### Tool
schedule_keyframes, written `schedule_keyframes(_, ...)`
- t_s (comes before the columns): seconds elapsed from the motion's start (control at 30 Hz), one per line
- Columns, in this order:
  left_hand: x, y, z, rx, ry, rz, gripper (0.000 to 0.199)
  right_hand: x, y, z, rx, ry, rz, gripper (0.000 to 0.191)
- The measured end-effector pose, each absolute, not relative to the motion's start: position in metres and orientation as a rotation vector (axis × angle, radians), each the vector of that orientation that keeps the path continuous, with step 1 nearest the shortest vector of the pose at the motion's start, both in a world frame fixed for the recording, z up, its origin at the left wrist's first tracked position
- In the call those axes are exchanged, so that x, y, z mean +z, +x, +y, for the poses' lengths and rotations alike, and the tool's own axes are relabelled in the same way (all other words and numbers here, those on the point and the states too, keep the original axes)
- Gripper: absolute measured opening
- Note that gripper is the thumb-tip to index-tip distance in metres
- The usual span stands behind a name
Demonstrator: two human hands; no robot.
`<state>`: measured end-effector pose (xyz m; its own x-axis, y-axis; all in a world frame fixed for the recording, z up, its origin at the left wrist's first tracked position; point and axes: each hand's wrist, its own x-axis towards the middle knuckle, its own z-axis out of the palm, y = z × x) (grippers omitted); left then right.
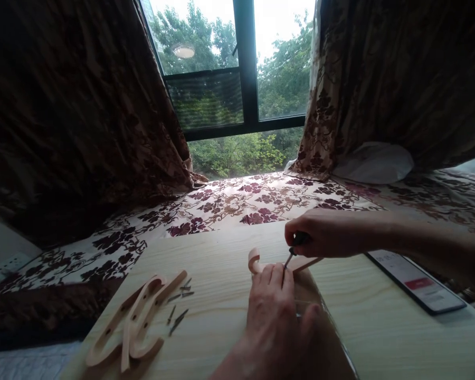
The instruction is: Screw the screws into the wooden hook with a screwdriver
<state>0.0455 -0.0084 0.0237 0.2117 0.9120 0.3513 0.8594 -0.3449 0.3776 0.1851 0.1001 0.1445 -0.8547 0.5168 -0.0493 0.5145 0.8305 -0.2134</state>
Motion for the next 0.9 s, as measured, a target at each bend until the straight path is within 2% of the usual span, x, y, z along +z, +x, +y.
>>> schedule_keyframes(0.17,0.027,0.052,-0.005,0.694,2.376,1.792,0.043,0.157,0.177,0.098,0.180,-0.827,-3.180,0.021)
schedule_keyframes(0.33,0.016,0.051,-0.005,0.768,2.454,1.771,0.048,0.163,0.164,0.101,0.143,-0.745,-3.287,0.026)
schedule_keyframes(0.5,0.014,0.049,-0.004,0.765,2.482,1.751,0.049,0.165,0.151,0.106,0.088,-0.990,-3.274,0.016)
schedule_keyframes(0.6,0.015,0.050,-0.005,0.748,2.473,1.782,0.048,0.172,0.149,0.103,-0.076,-1.087,-3.273,0.024)
schedule_keyframes(0.67,0.015,0.051,-0.006,0.742,2.474,1.803,0.050,0.177,0.150,0.101,-0.055,-1.066,-3.301,0.031)
schedule_keyframes(0.8,0.011,0.053,-0.007,0.755,2.479,1.814,0.052,0.178,0.154,0.100,0.067,-0.903,-3.313,0.023)
schedule_keyframes(0.9,0.007,0.055,-0.007,0.739,2.488,1.844,0.051,0.171,0.156,0.101,0.018,-0.823,-3.301,0.017)
